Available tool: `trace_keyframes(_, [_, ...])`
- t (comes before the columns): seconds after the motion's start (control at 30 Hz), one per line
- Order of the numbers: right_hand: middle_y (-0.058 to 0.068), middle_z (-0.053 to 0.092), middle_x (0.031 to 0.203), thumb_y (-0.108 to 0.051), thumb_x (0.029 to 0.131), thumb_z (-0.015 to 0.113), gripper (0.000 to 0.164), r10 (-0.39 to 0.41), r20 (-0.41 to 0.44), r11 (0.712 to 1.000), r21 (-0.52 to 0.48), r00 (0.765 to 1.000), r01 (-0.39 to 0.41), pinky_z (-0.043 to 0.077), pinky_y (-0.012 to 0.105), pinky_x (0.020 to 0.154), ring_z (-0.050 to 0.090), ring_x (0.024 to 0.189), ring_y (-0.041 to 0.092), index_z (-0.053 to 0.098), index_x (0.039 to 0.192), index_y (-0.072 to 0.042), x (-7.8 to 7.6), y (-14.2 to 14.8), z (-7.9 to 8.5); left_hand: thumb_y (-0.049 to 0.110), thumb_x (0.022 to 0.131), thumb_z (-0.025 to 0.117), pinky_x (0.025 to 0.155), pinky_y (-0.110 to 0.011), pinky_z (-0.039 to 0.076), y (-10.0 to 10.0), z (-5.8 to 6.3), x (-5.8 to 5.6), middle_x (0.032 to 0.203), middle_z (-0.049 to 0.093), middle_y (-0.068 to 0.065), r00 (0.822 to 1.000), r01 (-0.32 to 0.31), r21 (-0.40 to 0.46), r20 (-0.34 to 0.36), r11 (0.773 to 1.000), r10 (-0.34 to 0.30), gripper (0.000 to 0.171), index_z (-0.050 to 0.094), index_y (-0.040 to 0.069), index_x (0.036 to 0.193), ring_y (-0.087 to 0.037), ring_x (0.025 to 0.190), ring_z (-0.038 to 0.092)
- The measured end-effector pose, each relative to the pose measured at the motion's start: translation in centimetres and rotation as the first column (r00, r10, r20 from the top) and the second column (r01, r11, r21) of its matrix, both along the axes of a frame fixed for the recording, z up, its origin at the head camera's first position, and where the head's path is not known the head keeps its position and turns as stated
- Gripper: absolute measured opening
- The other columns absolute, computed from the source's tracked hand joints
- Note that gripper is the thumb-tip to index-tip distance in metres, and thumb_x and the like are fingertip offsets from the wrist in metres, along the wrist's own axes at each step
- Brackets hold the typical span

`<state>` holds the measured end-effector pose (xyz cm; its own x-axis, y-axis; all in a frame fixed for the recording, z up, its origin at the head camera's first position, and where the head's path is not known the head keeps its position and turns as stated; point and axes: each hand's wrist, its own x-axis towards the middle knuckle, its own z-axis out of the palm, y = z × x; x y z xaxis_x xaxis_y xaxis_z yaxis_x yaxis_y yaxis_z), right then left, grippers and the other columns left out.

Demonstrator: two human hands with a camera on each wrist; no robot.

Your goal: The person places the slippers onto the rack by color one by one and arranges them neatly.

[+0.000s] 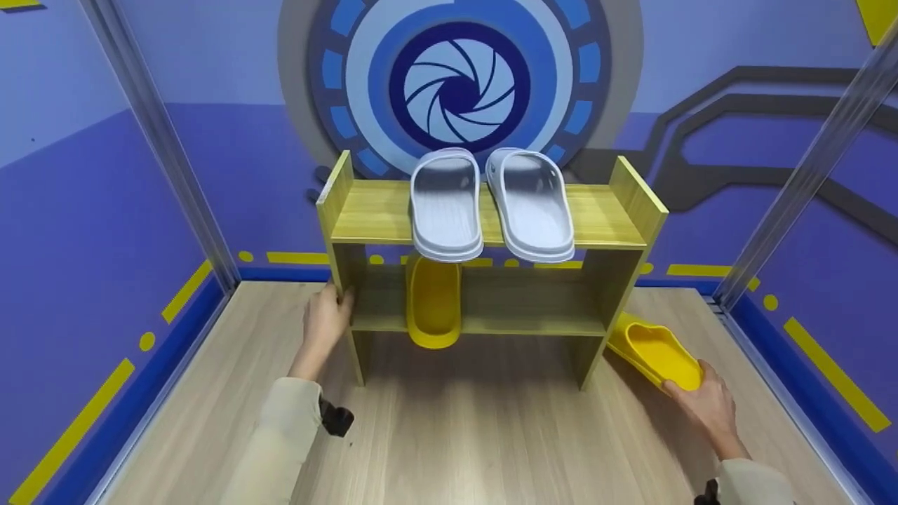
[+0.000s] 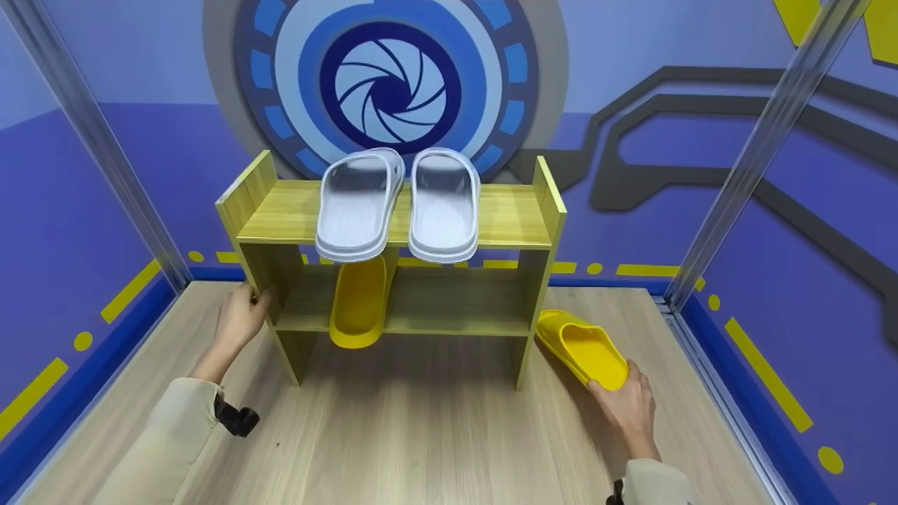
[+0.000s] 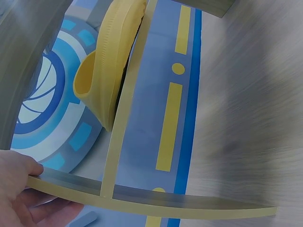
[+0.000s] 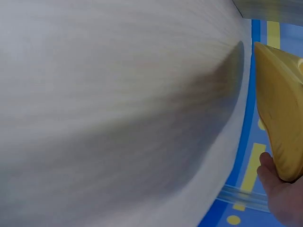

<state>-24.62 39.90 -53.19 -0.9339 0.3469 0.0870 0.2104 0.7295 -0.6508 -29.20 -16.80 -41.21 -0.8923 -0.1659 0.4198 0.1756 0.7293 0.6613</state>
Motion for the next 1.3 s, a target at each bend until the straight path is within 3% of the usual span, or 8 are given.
trace_keyframes(0.13, [0.037, 0.032, 0.123, -0.038, 0.083, 0.058, 0.084, 0.094, 0.04, 0.992, 0.086, 0.995, -0.097, 0.032, 0.058, 0.086, 0.037, 0.1, 0.045, 0.019, 0.135, 0.015, 0.3, 1.2, 1.6, 0.015, 0.091, 0.053, 0.05, -0.041, 0.038, 0.1, 0.1, 0.0, 0.061, 0.051, -0.012, 1.0, -0.015, -0.008, -0.006, 1.0, 0.015, 0.023, 0.051, -0.002, 0.076, -0.026, 0.055, 0.048])
trace_keyframes(0.3, [0.038, 0.041, 0.112, -0.035, 0.08, 0.062, 0.081, 0.216, 0.027, 0.954, 0.207, 0.976, -0.217, 0.038, 0.054, 0.072, 0.044, 0.087, 0.042, 0.028, 0.129, 0.019, 0.7, 2.6, 4.2, 0.015, 0.09, 0.054, 0.052, -0.046, 0.039, 0.1, 0.0, 0.0, 0.06, 0.052, -0.013, 0.999, -0.038, -0.027, -0.033, 0.999, 0.037, 0.025, 0.049, 0.0, 0.071, -0.029, 0.056, 0.049])
trace_keyframes(0.43, [0.033, 0.049, 0.099, -0.036, 0.079, 0.064, 0.078, 0.301, 0.046, 0.922, 0.241, 0.952, -0.303, 0.041, 0.045, 0.063, 0.048, 0.077, 0.036, 0.032, 0.124, 0.02, 1.0, 3.5, 6.0, 0.014, 0.09, 0.054, 0.051, -0.045, 0.038, 0.0, -0.1, 0.0, 0.058, 0.049, -0.012, 0.998, -0.038, -0.023, -0.046, 0.999, 0.036, 0.025, 0.048, 0.0, 0.069, -0.029, 0.054, 0.047])
trace_keyframes(0.63, [0.023, 0.055, 0.091, -0.036, 0.08, 0.063, 0.076, 0.395, 0.15, 0.873, 0.244, 0.906, -0.422, 0.04, 0.035, 0.058, 0.049, 0.07, 0.026, 0.036, 0.121, 0.021, 1.6, 3.9, 8.1, 0.015, 0.09, 0.054, 0.05, -0.044, 0.037, 0.0, -0.1, -0.1, 0.058, 0.049, -0.012, 0.999, -0.035, -0.023, -0.038, 0.999, 0.034, 0.026, 0.048, 0.0, 0.069, -0.028, 0.054, 0.047])
trace_keyframes(0.8, [0.015, 0.055, 0.086, -0.037, 0.082, 0.058, 0.072, 0.446, 0.266, 0.849, 0.177, 0.854, -0.498, 0.04, 0.033, 0.059, 0.048, 0.071, 0.023, 0.038, 0.119, 0.022, 2.1, 4.0, 9.7, 0.014, 0.091, 0.053, 0.05, -0.043, 0.038, 0.0, -0.2, -0.1, 0.059, 0.05, -0.012, 1.0, -0.022, -0.02, -0.02, 1.0, 0.022, 0.025, 0.049, -0.001, 0.072, -0.027, 0.054, 0.047])
trace_keyframes(0.97, [0.01, 0.053, 0.087, -0.038, 0.086, 0.053, 0.07, 0.492, 0.366, 0.843, 0.028, 0.79, -0.538, 0.041, 0.034, 0.065, 0.048, 0.077, 0.022, 0.038, 0.12, 0.022, 2.4, 4.2, 10.6, 0.014, 0.092, 0.052, 0.048, -0.038, 0.037, 0.1, -0.1, 0.0, 0.06, 0.049, -0.01, 1.0, -0.007, -0.006, 0.003, 1.0, 0.007, 0.023, 0.051, -0.002, 0.076, -0.023, 0.054, 0.046])
trace_keyframes(1.13, [0.009, 0.053, 0.09, -0.037, 0.088, 0.05, 0.07, 0.543, 0.428, 0.826, -0.118, 0.722, -0.551, 0.042, 0.038, 0.071, 0.048, 0.082, 0.022, 0.036, 0.122, 0.022, 2.5, 4.4, 10.4, 0.015, 0.092, 0.052, 0.049, -0.038, 0.038, 0.0, 0.0, 0.0, 0.061, 0.05, -0.01, 1.0, -0.01, -0.01, 0.01, 1.0, 0.01, 0.022, 0.052, -0.002, 0.078, -0.024, 0.055, 0.047])
trace_keyframes(1.3, [0.007, 0.054, 0.09, -0.033, 0.087, 0.051, 0.064, 0.602, 0.42, 0.79, -0.193, 0.679, -0.582, 0.04, 0.037, 0.07, 0.048, 0.081, 0.021, 0.038, 0.124, 0.018, 2.6, 3.3, 9.5, 0.014, 0.091, 0.053, 0.05, -0.042, 0.038, 0.1, 0.0, -0.1, 0.062, 0.052, -0.013, 1.0, -0.025, -0.019, 0.0, 1.0, 0.025, 0.022, 0.051, -0.002, 0.076, -0.028, 0.055, 0.049])
